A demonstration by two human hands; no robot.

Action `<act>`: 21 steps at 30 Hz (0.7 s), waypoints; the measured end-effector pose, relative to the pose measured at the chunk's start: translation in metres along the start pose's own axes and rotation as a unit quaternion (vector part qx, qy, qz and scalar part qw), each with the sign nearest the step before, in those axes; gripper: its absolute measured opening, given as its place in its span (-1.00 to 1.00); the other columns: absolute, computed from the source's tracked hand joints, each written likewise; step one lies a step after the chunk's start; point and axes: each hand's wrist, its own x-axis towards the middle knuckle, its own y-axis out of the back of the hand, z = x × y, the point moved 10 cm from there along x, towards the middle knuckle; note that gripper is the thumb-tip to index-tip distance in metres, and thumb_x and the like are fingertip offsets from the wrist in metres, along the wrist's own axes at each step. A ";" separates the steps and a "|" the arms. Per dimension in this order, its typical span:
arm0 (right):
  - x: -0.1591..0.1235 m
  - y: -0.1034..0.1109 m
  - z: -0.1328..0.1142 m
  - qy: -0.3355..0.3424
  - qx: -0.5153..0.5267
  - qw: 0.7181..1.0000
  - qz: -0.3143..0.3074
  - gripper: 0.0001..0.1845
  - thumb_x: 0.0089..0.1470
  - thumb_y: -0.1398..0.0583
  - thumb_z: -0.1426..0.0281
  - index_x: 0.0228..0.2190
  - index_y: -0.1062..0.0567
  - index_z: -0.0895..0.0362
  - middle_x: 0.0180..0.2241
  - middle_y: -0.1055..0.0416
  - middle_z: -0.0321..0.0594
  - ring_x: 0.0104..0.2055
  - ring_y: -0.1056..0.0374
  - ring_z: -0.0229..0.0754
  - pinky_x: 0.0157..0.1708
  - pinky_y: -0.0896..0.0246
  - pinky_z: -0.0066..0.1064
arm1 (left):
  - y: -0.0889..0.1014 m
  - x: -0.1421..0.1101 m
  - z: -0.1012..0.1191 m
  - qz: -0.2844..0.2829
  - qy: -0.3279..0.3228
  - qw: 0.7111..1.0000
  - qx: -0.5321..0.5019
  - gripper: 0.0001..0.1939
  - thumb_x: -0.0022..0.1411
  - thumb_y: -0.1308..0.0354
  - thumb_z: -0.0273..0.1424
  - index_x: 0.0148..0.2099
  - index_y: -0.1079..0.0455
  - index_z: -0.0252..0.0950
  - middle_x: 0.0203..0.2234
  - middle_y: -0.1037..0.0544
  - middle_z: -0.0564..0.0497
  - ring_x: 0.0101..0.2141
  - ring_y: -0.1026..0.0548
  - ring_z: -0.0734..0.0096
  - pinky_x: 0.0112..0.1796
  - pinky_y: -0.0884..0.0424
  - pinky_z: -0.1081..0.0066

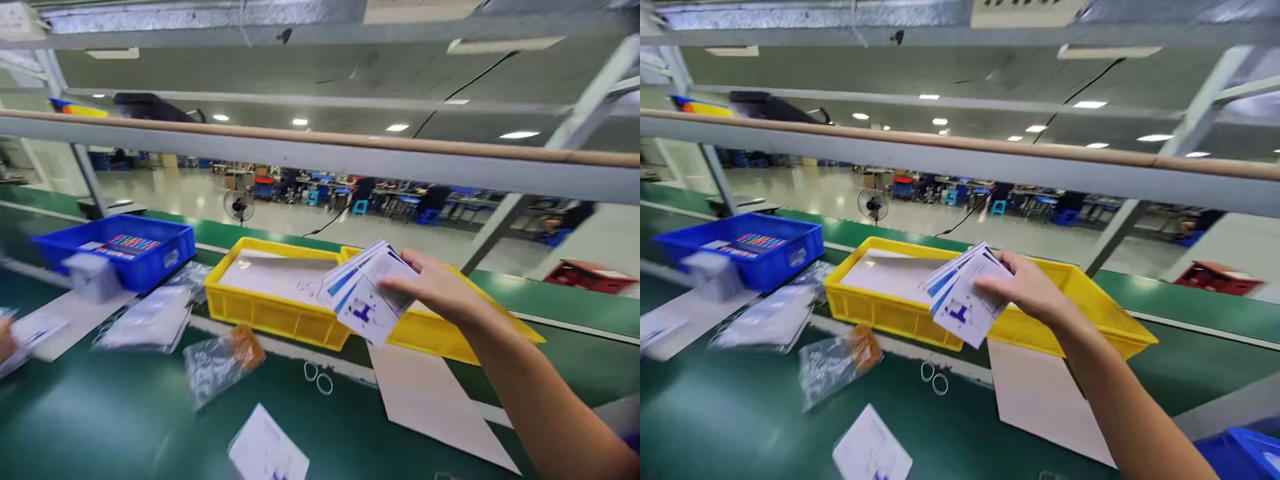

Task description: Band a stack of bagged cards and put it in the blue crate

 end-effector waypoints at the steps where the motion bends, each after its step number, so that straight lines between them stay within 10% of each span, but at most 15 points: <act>1: -0.019 -0.025 -0.018 0.030 -0.004 0.998 -0.054 -0.51 -0.19 -0.34 0.06 -0.31 -0.41 0.10 -0.32 -0.51 -0.11 -0.34 -0.45 0.02 -0.46 -0.35 -0.29 | 0.018 -0.028 0.000 0.010 -0.005 1.000 0.002 -0.27 -0.17 -0.35 0.08 0.10 -0.38 0.09 -0.26 -0.61 -0.04 -0.03 -0.50 -0.23 -0.11 -0.52 -0.13; 3: -0.063 -0.082 -0.055 0.115 -0.045 0.980 -0.157 -0.56 -0.17 -0.38 0.08 -0.37 -0.40 0.09 -0.38 -0.49 -0.20 -0.37 -0.44 -0.02 -0.46 -0.31 -0.32 | 0.035 -0.076 0.010 0.007 -0.037 0.999 0.006 -0.19 -0.22 -0.42 0.02 0.12 -0.37 -0.05 -0.06 -0.55 -0.09 0.06 -0.43 -0.16 0.10 -0.40 0.00; 8: -0.183 -0.209 -0.119 0.343 -0.138 0.895 -0.249 -0.52 -0.16 -0.48 0.25 -0.32 -0.35 0.08 -0.39 -0.48 -0.24 -0.44 -0.42 -0.07 -0.52 -0.27 -0.36 | -0.001 -0.128 0.054 -0.128 -0.198 0.969 0.074 0.13 -0.18 -0.50 -0.23 0.36 0.02 -0.18 0.21 -0.29 -0.17 0.17 -0.30 -0.04 0.21 -0.22 0.04; 14: -0.261 -0.322 -0.116 0.451 -0.145 0.856 -0.206 -0.53 -0.09 -0.45 0.37 -0.20 -0.36 0.12 -0.33 -0.47 -0.15 -0.37 -0.45 0.00 -0.44 -0.42 -0.25 | 0.060 -0.138 -0.004 -0.001 -0.170 0.974 0.148 -0.17 -0.23 -0.29 -0.62 0.17 -0.24 -0.24 -0.02 -0.48 -0.11 0.01 -0.40 0.04 0.12 -0.25 0.02; 17: -0.273 -0.350 -0.104 0.448 -0.127 0.861 -0.202 -0.48 -0.04 -0.42 0.39 -0.09 -0.33 0.15 -0.20 -0.48 -0.02 -0.24 -0.49 0.06 -0.31 -0.49 -0.18 | 0.081 -0.142 -0.041 0.008 -0.112 0.990 0.080 -0.36 -0.21 -0.28 -0.61 0.02 -0.38 -0.27 -0.11 -0.52 -0.08 -0.06 -0.43 0.07 0.04 -0.30 0.11; 21: -0.273 -0.331 -0.102 0.434 -0.064 0.889 -0.133 -0.50 0.19 -0.23 0.27 0.09 -0.24 0.14 0.03 -0.38 0.13 0.02 -0.41 0.11 -0.07 -0.45 -0.07 | 0.081 -0.136 -0.047 0.002 -0.111 0.994 -0.003 -0.62 -0.14 -0.41 -0.43 -0.20 -0.46 -0.30 -0.33 -0.56 0.00 -0.26 -0.47 0.21 -0.17 -0.38 0.31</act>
